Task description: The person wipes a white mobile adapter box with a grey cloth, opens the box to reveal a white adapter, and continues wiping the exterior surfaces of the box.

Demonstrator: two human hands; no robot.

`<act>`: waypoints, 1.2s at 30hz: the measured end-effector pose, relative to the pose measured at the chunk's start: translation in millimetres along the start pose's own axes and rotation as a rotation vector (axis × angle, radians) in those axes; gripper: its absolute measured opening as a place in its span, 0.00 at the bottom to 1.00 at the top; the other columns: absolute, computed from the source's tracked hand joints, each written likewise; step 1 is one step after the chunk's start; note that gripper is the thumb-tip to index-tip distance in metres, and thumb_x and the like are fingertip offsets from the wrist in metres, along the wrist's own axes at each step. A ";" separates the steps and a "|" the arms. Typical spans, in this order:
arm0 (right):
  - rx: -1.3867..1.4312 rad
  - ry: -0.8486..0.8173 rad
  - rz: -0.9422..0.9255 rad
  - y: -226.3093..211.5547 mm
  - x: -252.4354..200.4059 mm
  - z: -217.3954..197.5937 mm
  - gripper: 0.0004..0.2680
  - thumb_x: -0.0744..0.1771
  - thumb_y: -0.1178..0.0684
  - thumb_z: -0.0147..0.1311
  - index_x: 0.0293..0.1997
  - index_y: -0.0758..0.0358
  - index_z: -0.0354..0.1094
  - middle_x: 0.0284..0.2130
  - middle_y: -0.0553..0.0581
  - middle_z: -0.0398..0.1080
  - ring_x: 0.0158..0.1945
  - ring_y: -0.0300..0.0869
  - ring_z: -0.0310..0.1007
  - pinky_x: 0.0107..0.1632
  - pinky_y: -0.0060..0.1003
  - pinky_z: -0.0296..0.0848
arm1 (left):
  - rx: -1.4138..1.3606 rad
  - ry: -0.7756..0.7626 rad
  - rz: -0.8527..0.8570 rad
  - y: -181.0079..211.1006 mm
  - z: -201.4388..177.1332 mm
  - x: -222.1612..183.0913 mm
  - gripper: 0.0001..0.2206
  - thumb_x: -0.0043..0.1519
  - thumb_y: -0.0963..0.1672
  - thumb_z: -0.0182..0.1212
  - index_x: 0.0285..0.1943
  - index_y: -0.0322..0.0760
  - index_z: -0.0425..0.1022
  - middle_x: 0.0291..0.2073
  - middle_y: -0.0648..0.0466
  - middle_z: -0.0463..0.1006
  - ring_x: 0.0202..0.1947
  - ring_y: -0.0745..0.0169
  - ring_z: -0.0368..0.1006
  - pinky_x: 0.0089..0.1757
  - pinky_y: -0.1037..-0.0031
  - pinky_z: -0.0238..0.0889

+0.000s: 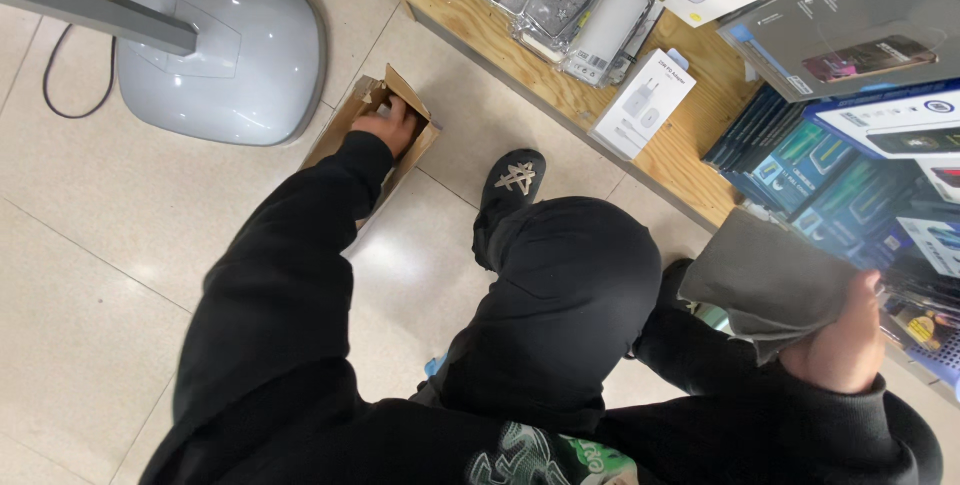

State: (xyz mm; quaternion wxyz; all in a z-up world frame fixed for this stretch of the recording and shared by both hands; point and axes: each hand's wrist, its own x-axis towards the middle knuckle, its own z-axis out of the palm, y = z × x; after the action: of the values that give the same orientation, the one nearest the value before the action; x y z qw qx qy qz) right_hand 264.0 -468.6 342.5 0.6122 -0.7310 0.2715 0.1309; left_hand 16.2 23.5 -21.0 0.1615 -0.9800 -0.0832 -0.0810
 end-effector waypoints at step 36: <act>0.623 -0.073 -0.061 -65.3 -10.5 -62.1 0.20 0.67 0.39 0.41 0.54 0.68 0.66 0.49 0.66 0.72 0.50 0.52 0.76 0.52 0.45 0.76 | -1.138 -0.722 -0.678 222.3 -100.5 228.2 0.29 0.46 0.62 0.63 0.46 0.43 0.79 0.43 0.51 0.81 0.47 0.52 0.75 0.48 0.65 0.66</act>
State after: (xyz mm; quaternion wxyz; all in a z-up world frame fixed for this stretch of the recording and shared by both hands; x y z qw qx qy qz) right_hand 283.1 -519.4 415.2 0.8197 -0.5109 0.2541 0.0493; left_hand 267.1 -186.1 47.9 -0.4406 -0.7987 -0.3732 0.1694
